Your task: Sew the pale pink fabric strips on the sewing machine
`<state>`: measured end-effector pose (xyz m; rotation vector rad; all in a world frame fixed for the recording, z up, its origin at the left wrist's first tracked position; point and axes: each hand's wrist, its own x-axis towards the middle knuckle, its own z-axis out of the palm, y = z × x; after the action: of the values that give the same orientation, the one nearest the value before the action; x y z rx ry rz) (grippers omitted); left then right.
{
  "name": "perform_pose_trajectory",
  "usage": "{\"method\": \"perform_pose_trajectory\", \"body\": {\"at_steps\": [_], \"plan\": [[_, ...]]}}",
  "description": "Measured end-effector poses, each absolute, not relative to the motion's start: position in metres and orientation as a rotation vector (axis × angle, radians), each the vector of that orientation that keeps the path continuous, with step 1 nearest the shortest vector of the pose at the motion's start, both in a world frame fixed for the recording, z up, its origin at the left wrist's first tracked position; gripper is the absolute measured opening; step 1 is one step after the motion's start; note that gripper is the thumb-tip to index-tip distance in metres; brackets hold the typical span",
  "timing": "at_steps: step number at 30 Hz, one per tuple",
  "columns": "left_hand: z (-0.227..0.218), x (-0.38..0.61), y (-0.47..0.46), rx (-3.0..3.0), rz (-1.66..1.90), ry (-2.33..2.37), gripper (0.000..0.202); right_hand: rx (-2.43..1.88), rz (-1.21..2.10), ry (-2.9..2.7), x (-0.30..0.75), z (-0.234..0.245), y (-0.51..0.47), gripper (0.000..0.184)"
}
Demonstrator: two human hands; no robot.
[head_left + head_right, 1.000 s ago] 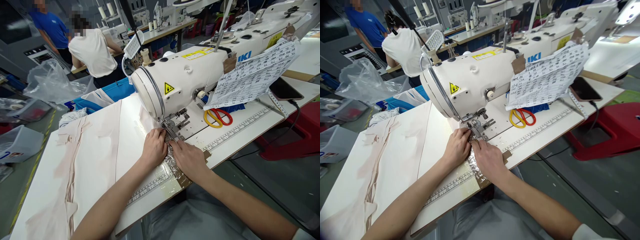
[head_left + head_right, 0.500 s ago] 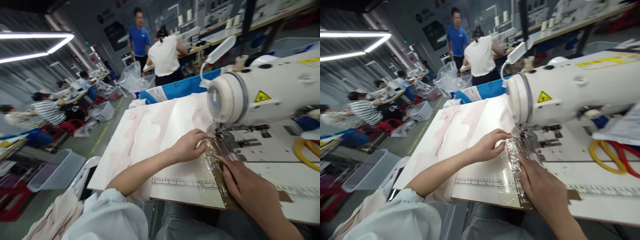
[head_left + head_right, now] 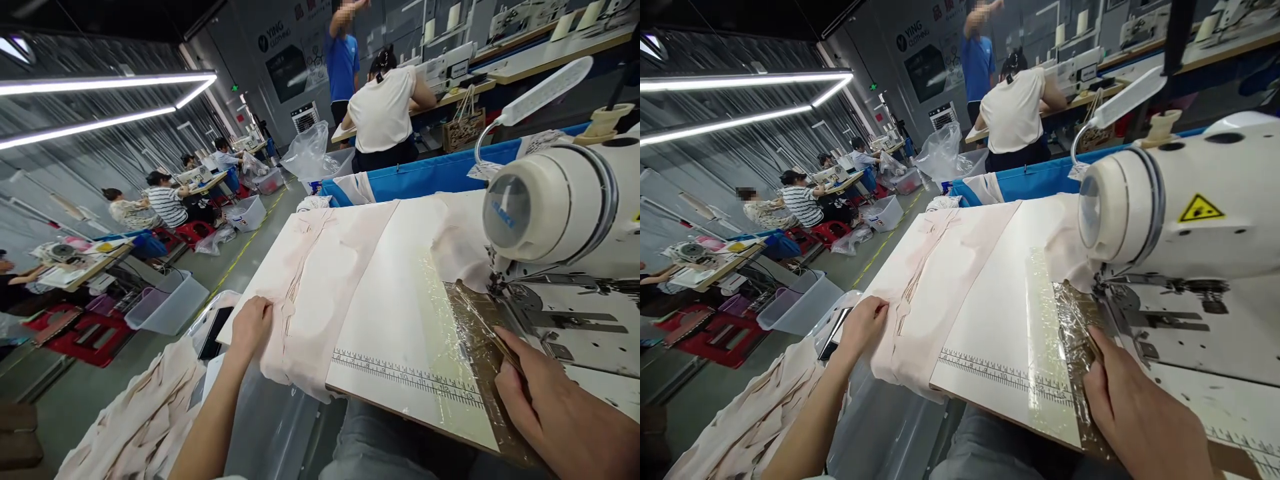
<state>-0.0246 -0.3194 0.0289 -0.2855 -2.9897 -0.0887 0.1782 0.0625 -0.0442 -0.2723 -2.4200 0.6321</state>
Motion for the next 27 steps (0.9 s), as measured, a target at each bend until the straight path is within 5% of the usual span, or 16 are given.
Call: {"method": "perform_pose_trajectory", "body": {"at_steps": [3, 6, 10, 15, 23, 27], "plan": [[0.028, -0.028, -0.319, -0.267, -0.123, -2.978, 0.023, -0.25, 0.418, -2.491, 0.181, -0.047, 0.069, 0.048], [0.035, -0.029, -0.313, -0.211, -0.266, -2.901, 0.024, -0.361, 0.61, -2.512, 0.184, -0.048, 0.077, 0.029], [0.049, -0.022, -0.282, -0.413, -0.807, -2.755, 0.025, -0.476, 1.397, -2.361, 0.176, -0.028, 0.073, 0.022], [0.058, 0.015, -0.201, -1.126, -1.061, -2.672, 0.022, -0.31, 2.392, -1.948, 0.131, 0.008, 0.041, 0.054], [0.036, 0.099, -0.12, -2.43, -0.823, -2.188, 0.019, -0.231, 2.447, -1.882, 0.099, 0.021, 0.021, 0.029], [0.046, 0.082, -0.134, -2.212, -1.11, -2.216, 0.021, -0.327, 2.288, -1.907, 0.157, 0.02, 0.041, 0.029]]}}
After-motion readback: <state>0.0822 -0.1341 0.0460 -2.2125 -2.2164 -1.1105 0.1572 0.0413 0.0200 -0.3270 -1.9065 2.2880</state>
